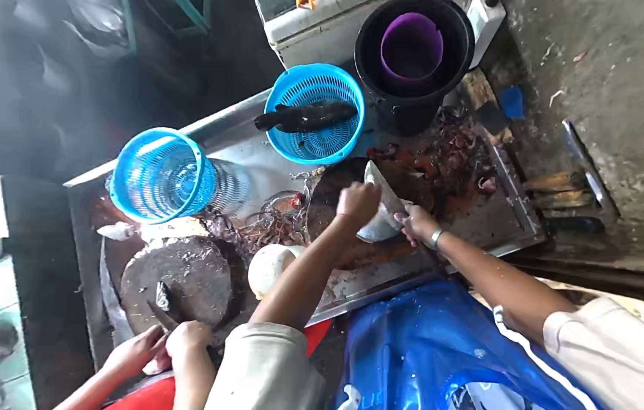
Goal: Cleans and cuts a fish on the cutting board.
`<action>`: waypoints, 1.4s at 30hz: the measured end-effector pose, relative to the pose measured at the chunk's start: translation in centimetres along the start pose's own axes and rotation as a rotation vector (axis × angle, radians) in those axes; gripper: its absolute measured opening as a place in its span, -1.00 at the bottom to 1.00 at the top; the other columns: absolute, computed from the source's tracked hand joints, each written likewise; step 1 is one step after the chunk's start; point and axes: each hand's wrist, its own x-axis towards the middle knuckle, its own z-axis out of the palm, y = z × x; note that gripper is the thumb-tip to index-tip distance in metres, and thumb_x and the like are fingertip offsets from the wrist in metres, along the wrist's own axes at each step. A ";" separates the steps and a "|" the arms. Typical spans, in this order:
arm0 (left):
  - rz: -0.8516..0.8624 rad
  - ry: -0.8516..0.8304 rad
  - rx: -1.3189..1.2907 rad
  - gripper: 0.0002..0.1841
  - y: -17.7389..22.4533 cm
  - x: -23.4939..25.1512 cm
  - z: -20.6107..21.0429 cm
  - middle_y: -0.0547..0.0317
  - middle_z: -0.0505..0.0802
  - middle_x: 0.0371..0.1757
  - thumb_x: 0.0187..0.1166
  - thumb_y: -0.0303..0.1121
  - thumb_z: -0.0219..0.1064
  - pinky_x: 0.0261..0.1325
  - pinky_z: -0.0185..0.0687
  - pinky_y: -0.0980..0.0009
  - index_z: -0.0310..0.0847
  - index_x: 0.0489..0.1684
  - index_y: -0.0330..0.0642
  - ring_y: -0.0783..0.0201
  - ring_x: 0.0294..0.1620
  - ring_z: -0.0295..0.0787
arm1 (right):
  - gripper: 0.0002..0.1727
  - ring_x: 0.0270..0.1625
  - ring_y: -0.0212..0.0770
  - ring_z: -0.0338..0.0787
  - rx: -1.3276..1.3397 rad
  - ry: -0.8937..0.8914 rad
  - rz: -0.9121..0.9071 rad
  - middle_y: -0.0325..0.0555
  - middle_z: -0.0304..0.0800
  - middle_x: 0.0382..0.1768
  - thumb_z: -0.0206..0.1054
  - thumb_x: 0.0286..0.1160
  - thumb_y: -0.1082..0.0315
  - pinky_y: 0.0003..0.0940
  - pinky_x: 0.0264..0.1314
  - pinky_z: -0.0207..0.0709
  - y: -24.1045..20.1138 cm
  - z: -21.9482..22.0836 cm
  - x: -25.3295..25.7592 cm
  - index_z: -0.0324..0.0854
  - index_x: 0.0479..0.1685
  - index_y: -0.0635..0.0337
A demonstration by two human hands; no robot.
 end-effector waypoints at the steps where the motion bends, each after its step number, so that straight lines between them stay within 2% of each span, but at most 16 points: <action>1: -0.102 0.020 -0.042 -0.58 -0.6 -0.3 -0.6 -0.31 0.74 0.33 0.69 -0.15 0.30 0.22 0.56 -0.45 0.62 0.32 -0.29 -0.42 0.46 0.57 | -0.47 -0.72 -0.21 0.49 -0.006 -0.008 -0.001 -0.04 0.50 -0.57 0.09 0.82 -0.15 -0.30 -0.64 0.52 0.5 -1.0 -0.8 0.43 0.48 0.03; 3: -0.153 -0.003 -0.110 0.03 -1.0 0.1 -0.6 -0.37 0.41 0.72 0.38 0.15 0.57 0.46 0.21 -0.60 0.20 0.79 -0.28 -0.51 0.71 0.22 | -0.54 -0.69 -0.24 0.59 -0.025 -0.006 -0.003 -0.05 0.55 -0.55 0.12 0.85 -0.05 -0.30 -0.59 0.63 1.7 -4.9 -1.9 0.49 0.40 0.10; 4: -0.082 -0.057 -0.129 0.24 -0.4 0.2 0.6 -0.30 0.29 0.81 0.18 0.22 0.68 0.59 0.03 -0.60 0.04 0.89 -0.21 -0.46 0.78 0.10 | -0.55 -0.65 -0.22 0.65 -0.069 0.009 0.001 -0.02 0.60 -0.51 0.13 0.85 -0.02 -0.28 -0.52 0.69 2.6 -6.7 -2.3 0.49 0.38 0.13; 6: 0.064 -0.164 -0.001 0.36 1.8 0.5 3.2 -0.12 0.41 0.77 -0.19 0.21 0.82 0.69 -0.12 -0.53 0.16 0.85 -0.11 -0.30 0.77 0.20 | -0.53 -0.57 -0.11 0.63 -0.223 0.087 0.017 0.10 0.63 -0.42 0.12 0.85 -0.02 -0.14 -0.44 0.65 4.0 -9.5 -3.1 0.50 0.41 0.16; 8: 0.106 -0.188 0.132 0.31 3.1 1.3 3.5 -0.09 0.52 0.67 -0.30 0.14 0.86 0.64 -0.05 -0.57 0.29 0.75 -0.09 -0.27 0.70 0.32 | -0.55 -0.61 -0.06 0.59 -0.339 0.166 0.023 0.13 0.60 -0.45 0.11 0.85 -0.03 -0.09 -0.48 0.60 3.1 -11.4 -4.0 0.53 0.26 0.20; 10: 0.073 -0.115 0.122 0.18 2.5 1.9 2.4 -0.22 0.59 0.56 -0.21 0.03 0.87 0.51 0.15 -0.61 0.38 0.65 -0.18 -0.36 0.62 0.41 | -0.54 -0.57 0.01 0.61 -0.404 0.172 0.016 0.18 0.62 -0.40 0.10 0.86 0.00 -0.01 -0.44 0.61 1.1 -12.8 -5.2 0.53 0.27 0.27; 12: 0.000 0.008 0.073 -0.04 1.6 1.4 1.3 -0.28 0.69 0.41 0.02 -0.05 0.79 0.44 0.35 -0.45 0.47 0.52 -0.29 -0.34 0.47 0.57 | -0.54 -0.49 0.09 0.70 -0.498 0.177 -0.048 0.24 0.68 -0.33 0.12 0.86 0.03 0.09 -0.37 0.66 -0.3 -13.4 -6.1 0.55 0.22 0.32; 16: -0.108 -0.040 -0.039 -0.40 3.1 -2.5 0.1 -0.30 0.83 0.11 0.62 0.03 0.40 0.12 0.68 -0.33 0.49 0.41 -0.27 -0.36 0.11 0.81 | -0.58 0.00 0.30 0.82 -0.719 0.168 -0.247 0.32 0.79 -0.15 0.21 0.80 0.07 0.39 0.10 0.60 -2.9 -14.1 -7.6 0.66 0.09 0.32; 20: -0.088 -0.120 -0.070 -0.51 5.8 -4.6 1.9 -0.26 0.85 0.03 0.76 0.02 0.22 0.04 0.72 -0.26 0.59 0.24 -0.29 -0.31 0.06 0.84 | -0.60 -0.01 0.23 0.84 -1.043 0.039 -0.184 0.17 0.82 -0.19 0.18 0.80 0.00 0.33 0.03 0.65 -5.7 -13.0 -9.6 0.67 0.05 0.18; 26: -0.047 -0.134 -0.029 -0.61 7.5 -5.2 2.1 -0.30 0.81 0.08 0.82 -0.18 0.14 0.01 0.74 -0.22 0.57 0.27 -0.36 -0.31 0.08 0.83 | -0.70 0.04 0.34 0.85 -1.508 0.043 -0.117 0.20 0.84 -0.11 0.15 0.80 0.12 0.37 -0.10 0.67 -8.4 -12.2 -11.9 0.67 0.15 0.08; 29: -0.041 -0.106 0.014 -0.69 7.9 -5.4 2.9 -0.36 0.78 0.10 0.78 -0.43 0.01 -0.05 0.75 -0.20 0.53 0.28 -0.44 -0.33 0.06 0.83 | -0.63 0.02 0.26 0.83 -1.409 -0.112 -0.033 0.21 0.82 -0.13 0.18 0.80 0.10 0.35 0.04 0.62 -10.4 -13.2 -10.7 0.71 0.04 0.23; 31: -0.050 -0.133 0.031 -0.66 8.1 -5.7 3.3 -0.41 0.73 0.16 0.77 -0.49 -0.03 -0.03 0.76 -0.20 0.46 0.35 -0.50 -0.35 0.09 0.81 | -0.58 -0.28 0.07 0.75 -1.329 -0.188 0.051 0.13 0.72 -0.30 0.17 0.82 0.05 0.11 -0.21 0.60 -10.5 -13.4 -10.3 0.68 -0.06 0.27; 33: -0.044 -0.140 0.014 -0.65 8.1 -5.6 3.3 -0.41 0.73 0.13 0.77 -0.48 -0.03 -0.05 0.76 -0.19 0.47 0.35 -0.51 -0.34 0.08 0.81 | -0.57 -0.42 0.05 0.69 -1.158 -0.161 0.112 0.13 0.66 -0.38 0.17 0.82 0.05 0.06 -0.34 0.58 -8.5 -12.6 -10.4 0.64 -0.06 0.31; 37: -0.068 -0.203 -0.153 -0.72 6.8 -4.6 0.9 -0.29 0.83 0.03 0.78 -0.28 0.14 0.00 0.71 -0.30 0.60 0.19 -0.28 -0.33 0.12 0.82 | -0.51 0.02 0.35 0.83 -0.627 0.215 -0.027 0.39 0.78 -0.04 0.13 0.84 0.07 0.39 0.09 0.66 1.5 -5.1 -8.3 0.49 0.35 0.39; 39: -0.068 -0.264 -0.169 -0.75 6.3 -3.3 -0.7 -0.29 0.84 0.00 0.64 -0.31 0.27 0.00 0.69 -0.35 0.66 0.11 -0.26 -0.34 0.11 0.81 | -0.51 -0.05 0.34 0.87 -0.555 0.388 -0.118 0.33 0.80 -0.10 0.06 0.87 0.02 0.34 -0.01 0.71 5.5 -1.7 -6.3 0.38 0.44 0.26; 42: 0.002 -0.295 -0.124 -0.72 5.6 -1.6 -2.2 -0.26 0.84 0.01 0.63 -0.19 0.34 0.04 0.67 -0.39 0.73 -0.07 -0.27 -0.32 0.11 0.80 | -0.50 0.03 0.33 0.86 -0.564 0.275 -0.054 0.37 0.79 0.00 0.10 0.85 0.06 0.34 0.07 0.69 2.3 -3.9 -6.2 0.38 0.50 0.27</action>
